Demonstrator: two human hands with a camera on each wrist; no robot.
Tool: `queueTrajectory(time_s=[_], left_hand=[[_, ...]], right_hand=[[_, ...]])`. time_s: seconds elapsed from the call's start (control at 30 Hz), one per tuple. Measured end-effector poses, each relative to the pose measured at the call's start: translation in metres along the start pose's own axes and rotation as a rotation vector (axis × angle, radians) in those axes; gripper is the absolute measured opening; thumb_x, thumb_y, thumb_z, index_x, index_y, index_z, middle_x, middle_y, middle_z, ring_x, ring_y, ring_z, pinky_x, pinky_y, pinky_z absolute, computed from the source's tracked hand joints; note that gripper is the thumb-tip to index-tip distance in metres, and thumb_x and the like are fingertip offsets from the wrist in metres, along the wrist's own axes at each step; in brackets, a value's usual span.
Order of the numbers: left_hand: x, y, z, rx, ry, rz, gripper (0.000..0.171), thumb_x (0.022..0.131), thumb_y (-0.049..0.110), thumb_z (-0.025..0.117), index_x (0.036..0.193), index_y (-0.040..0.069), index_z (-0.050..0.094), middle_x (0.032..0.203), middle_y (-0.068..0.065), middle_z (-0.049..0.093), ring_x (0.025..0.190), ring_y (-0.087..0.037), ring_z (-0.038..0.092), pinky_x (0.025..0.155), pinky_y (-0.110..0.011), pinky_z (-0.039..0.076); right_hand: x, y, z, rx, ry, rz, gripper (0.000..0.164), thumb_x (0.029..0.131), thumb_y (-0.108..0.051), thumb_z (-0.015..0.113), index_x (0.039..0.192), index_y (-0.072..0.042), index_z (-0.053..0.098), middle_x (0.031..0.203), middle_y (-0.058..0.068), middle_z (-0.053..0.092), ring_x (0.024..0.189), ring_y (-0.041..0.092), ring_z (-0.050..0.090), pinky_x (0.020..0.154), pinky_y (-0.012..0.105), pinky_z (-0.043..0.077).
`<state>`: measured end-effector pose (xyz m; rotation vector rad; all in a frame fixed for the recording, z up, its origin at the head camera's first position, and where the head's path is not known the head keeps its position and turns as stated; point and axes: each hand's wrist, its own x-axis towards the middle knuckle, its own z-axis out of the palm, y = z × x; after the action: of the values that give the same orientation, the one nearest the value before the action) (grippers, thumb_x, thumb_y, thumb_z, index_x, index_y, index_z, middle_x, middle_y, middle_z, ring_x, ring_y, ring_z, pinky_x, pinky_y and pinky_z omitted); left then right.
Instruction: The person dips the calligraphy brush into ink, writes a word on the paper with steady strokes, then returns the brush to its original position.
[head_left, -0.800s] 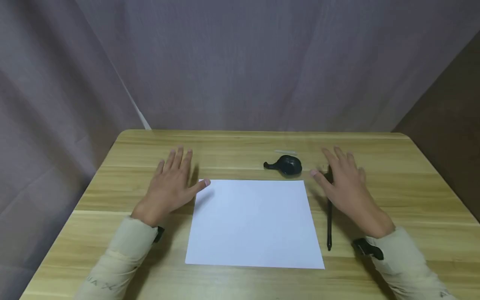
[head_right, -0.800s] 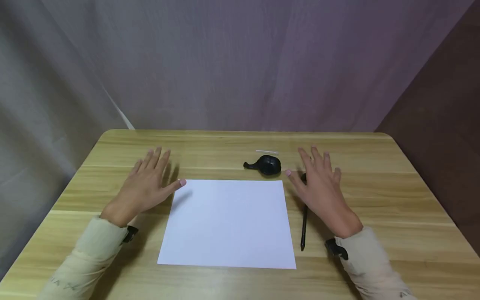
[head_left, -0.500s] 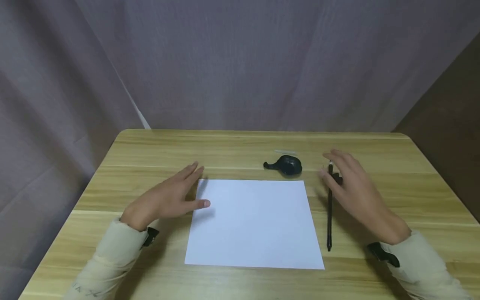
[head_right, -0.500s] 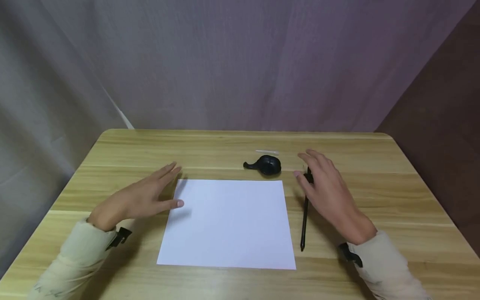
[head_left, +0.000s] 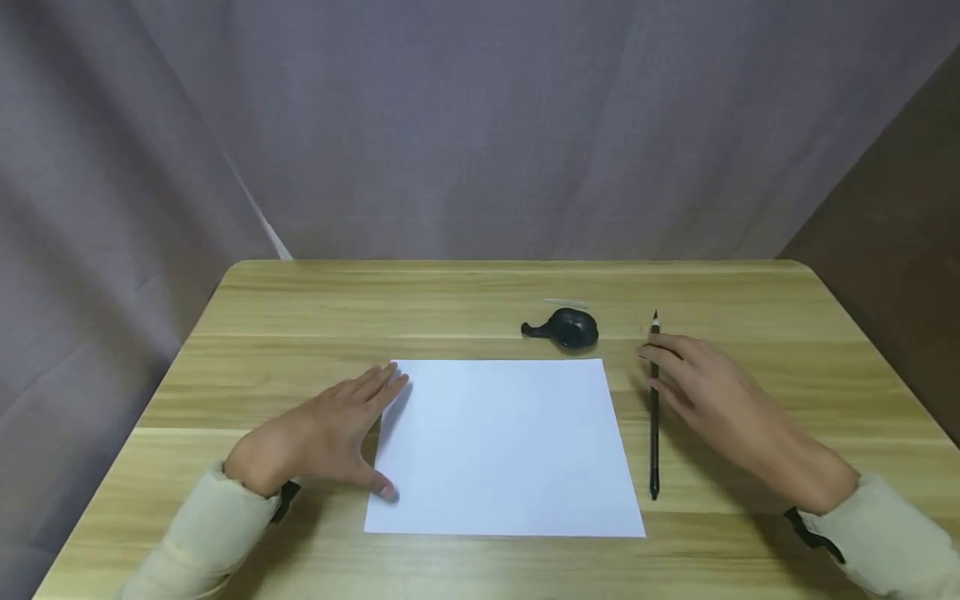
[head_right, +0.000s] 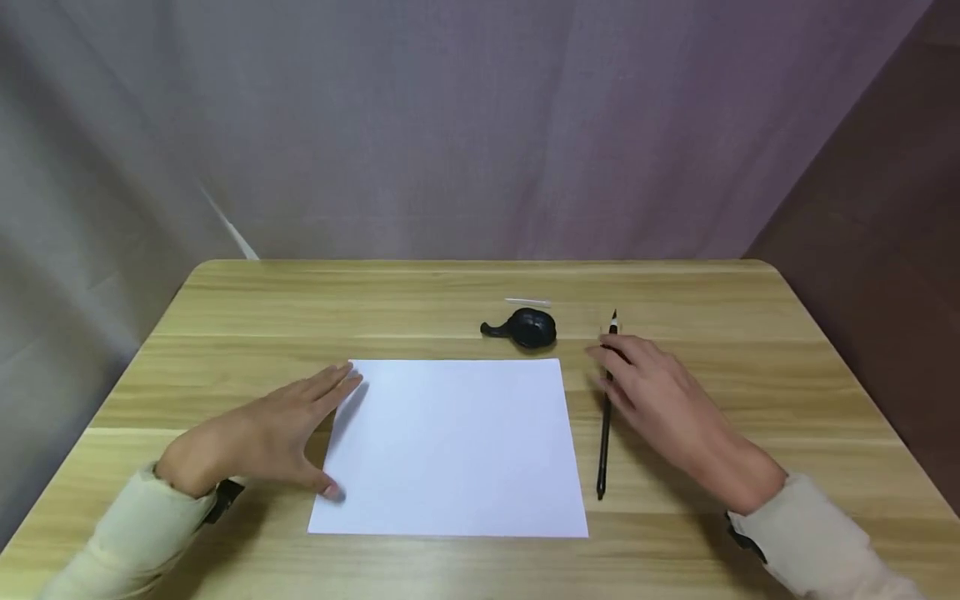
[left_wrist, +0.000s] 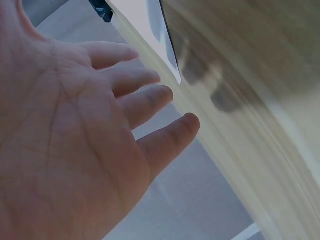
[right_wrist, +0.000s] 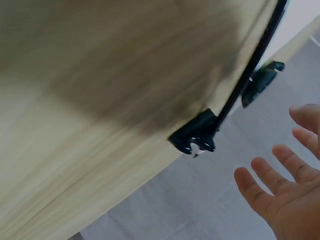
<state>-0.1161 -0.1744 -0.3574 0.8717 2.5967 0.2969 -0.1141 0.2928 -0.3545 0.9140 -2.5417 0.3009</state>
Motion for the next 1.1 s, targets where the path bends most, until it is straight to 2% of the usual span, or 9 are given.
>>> queueTrajectory(time_s=[0.17, 0.27, 0.33, 0.4, 0.5, 0.53, 0.63, 0.8, 1.1], left_hand=[[-0.004, 0.003, 0.004, 0.010, -0.020, -0.003, 0.137, 0.059, 0.071, 0.082, 0.160, 0.007, 0.013, 0.166, -0.016, 0.005, 0.152, -0.034, 0.008, 0.120, -0.056, 0.017], [-0.003, 0.003, 0.005, 0.004, -0.040, -0.017, 0.136, 0.059, 0.064, 0.086, 0.159, 0.005, 0.016, 0.166, -0.018, 0.007, 0.152, -0.034, 0.011, 0.119, -0.055, 0.020], [-0.003, 0.003, 0.006, 0.004, -0.043, -0.015, 0.135, 0.059, 0.061, 0.088, 0.159, 0.003, 0.017, 0.165, -0.019, 0.008, 0.152, -0.034, 0.012, 0.119, -0.055, 0.021], [-0.003, 0.003, 0.007, 0.006, -0.040, -0.008, 0.136, 0.059, 0.060, 0.088, 0.158, 0.002, 0.017, 0.165, -0.020, 0.008, 0.152, -0.035, 0.012, 0.119, -0.055, 0.021], [-0.003, 0.004, 0.007, 0.002, -0.038, -0.001, 0.136, 0.059, 0.059, 0.088, 0.158, 0.000, 0.016, 0.165, -0.021, 0.008, 0.152, -0.036, 0.012, 0.119, -0.055, 0.020], [-0.003, 0.004, 0.008, -0.002, -0.041, -0.001, 0.135, 0.059, 0.059, 0.088, 0.158, 0.000, 0.016, 0.165, -0.021, 0.008, 0.152, -0.036, 0.012, 0.119, -0.055, 0.019], [-0.002, 0.004, 0.008, -0.012, -0.046, -0.001, 0.136, 0.059, 0.058, 0.089, 0.158, 0.000, 0.015, 0.165, -0.021, 0.007, 0.152, -0.036, 0.011, 0.120, -0.055, 0.019], [-0.002, 0.003, 0.009, -0.023, -0.043, 0.003, 0.137, 0.059, 0.058, 0.089, 0.158, 0.001, 0.014, 0.165, -0.021, 0.006, 0.152, -0.036, 0.010, 0.120, -0.056, 0.017], [-0.001, 0.003, 0.011, -0.020, -0.051, 0.013, 0.138, 0.059, 0.060, 0.088, 0.158, 0.000, 0.013, 0.165, -0.022, 0.004, 0.152, -0.037, 0.008, 0.120, -0.056, 0.016]], right_hand=[[-0.011, 0.004, -0.002, -0.030, -0.094, -0.069, 0.036, 0.105, -0.025, 0.049, 0.126, 0.001, 0.063, 0.127, 0.019, 0.061, 0.114, 0.037, 0.059, 0.092, 0.054, 0.050], [-0.019, 0.006, -0.002, -0.089, -0.156, -0.099, 0.059, 0.109, -0.035, 0.017, 0.129, 0.000, 0.060, 0.127, 0.019, 0.060, 0.114, 0.037, 0.058, 0.092, 0.056, 0.050], [-0.023, 0.007, -0.002, -0.125, -0.197, -0.118, 0.045, 0.110, -0.027, 0.028, 0.131, 0.000, 0.059, 0.128, 0.018, 0.059, 0.115, 0.037, 0.057, 0.092, 0.057, 0.049], [-0.027, 0.009, -0.002, -0.162, -0.225, -0.143, 0.032, 0.102, -0.009, 0.046, 0.132, -0.001, 0.058, 0.129, 0.019, 0.058, 0.114, 0.039, 0.057, 0.092, 0.058, 0.048], [-0.030, 0.013, -0.001, -0.217, -0.247, -0.184, 0.056, 0.076, 0.010, 0.066, 0.131, -0.001, 0.057, 0.128, 0.020, 0.057, 0.112, 0.041, 0.057, 0.090, 0.059, 0.049], [-0.031, 0.014, 0.000, -0.236, -0.250, -0.200, 0.058, 0.074, 0.011, 0.067, 0.131, -0.001, 0.057, 0.128, 0.021, 0.057, 0.111, 0.041, 0.057, 0.089, 0.059, 0.049], [-0.033, 0.019, 0.002, -0.298, -0.253, -0.260, 0.056, 0.074, 0.012, 0.063, 0.129, -0.001, 0.057, 0.126, 0.022, 0.057, 0.108, 0.041, 0.058, 0.085, 0.057, 0.051], [-0.032, 0.028, 0.004, -0.372, -0.237, -0.380, 0.046, 0.082, 0.007, 0.044, 0.126, 0.001, 0.059, 0.121, 0.022, 0.060, 0.104, 0.039, 0.059, 0.081, 0.052, 0.053], [-0.024, 0.039, 0.010, -0.381, -0.195, -0.490, 0.045, 0.089, 0.005, 0.027, 0.119, 0.000, 0.060, 0.112, 0.019, 0.062, 0.101, 0.034, 0.061, 0.071, 0.044, 0.054]])
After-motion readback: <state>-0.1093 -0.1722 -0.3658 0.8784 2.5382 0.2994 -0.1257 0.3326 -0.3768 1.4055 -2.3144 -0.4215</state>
